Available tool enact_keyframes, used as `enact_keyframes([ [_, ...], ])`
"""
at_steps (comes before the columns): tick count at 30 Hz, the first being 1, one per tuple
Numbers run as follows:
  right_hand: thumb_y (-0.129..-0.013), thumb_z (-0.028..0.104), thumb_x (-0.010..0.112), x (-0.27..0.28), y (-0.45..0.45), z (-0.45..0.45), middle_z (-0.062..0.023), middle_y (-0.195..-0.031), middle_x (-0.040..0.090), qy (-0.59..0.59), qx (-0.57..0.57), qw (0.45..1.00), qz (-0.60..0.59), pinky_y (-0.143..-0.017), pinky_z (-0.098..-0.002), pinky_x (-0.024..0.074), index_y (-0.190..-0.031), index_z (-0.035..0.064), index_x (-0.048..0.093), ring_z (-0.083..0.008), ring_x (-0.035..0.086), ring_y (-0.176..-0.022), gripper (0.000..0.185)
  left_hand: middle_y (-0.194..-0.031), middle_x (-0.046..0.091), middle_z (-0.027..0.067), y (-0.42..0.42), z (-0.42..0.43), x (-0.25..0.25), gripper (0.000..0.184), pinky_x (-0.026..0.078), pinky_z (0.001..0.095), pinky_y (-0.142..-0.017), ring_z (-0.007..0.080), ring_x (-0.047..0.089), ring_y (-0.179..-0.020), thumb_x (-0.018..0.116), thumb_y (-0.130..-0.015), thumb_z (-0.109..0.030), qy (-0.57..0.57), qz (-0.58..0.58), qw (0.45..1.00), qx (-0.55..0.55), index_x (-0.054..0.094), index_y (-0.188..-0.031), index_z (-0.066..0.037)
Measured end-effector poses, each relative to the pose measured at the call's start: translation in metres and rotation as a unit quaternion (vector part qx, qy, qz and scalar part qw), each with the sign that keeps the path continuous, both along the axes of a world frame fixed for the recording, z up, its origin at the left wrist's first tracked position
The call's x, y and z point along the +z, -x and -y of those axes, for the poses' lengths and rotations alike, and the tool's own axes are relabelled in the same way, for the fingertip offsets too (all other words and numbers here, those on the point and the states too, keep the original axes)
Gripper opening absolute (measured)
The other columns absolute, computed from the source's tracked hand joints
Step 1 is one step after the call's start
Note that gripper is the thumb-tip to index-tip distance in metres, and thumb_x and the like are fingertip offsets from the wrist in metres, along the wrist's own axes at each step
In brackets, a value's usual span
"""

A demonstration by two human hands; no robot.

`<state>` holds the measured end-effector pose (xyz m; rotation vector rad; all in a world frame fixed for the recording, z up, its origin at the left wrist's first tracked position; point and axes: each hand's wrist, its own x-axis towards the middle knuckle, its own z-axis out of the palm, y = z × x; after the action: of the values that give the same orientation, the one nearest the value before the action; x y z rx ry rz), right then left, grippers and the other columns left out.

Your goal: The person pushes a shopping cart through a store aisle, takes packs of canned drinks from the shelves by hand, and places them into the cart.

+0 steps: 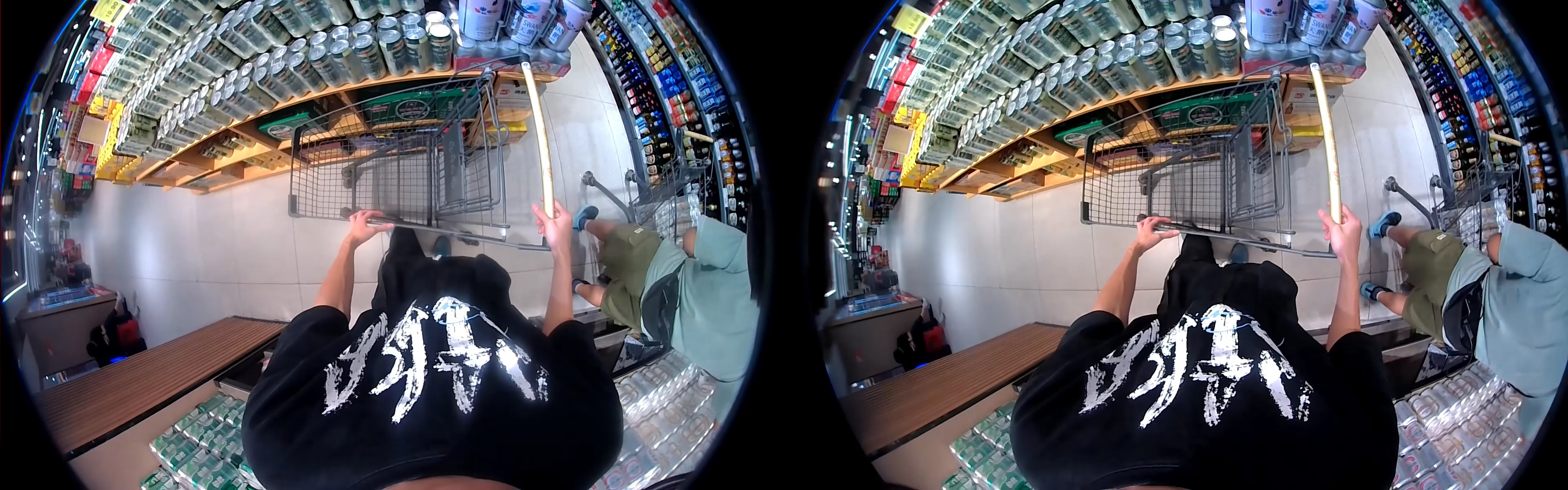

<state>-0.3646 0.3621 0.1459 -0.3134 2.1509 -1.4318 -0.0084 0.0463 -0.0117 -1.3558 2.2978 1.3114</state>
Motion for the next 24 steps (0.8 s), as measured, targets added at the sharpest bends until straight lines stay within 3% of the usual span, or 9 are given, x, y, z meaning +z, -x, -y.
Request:
enact_keyframes([
  [24,-0.079,0.011,0.073,0.010,0.005,0.012,0.0005,-0.067,0.056,0.017,-0.003,0.999,0.042,-0.042,-0.0203,0.0388,-0.109,-0.0005,0.061,-0.0051,0.050,-0.053,0.034,-0.134,0.041,0.0093,0.010,0.016,0.002,0.069,0.023,0.0460,-0.111,0.0325,0.019,-0.132,0.079,-0.059,-0.058,0.002,0.011,1.000,-0.015,0.064,-0.114,-0.020],
])
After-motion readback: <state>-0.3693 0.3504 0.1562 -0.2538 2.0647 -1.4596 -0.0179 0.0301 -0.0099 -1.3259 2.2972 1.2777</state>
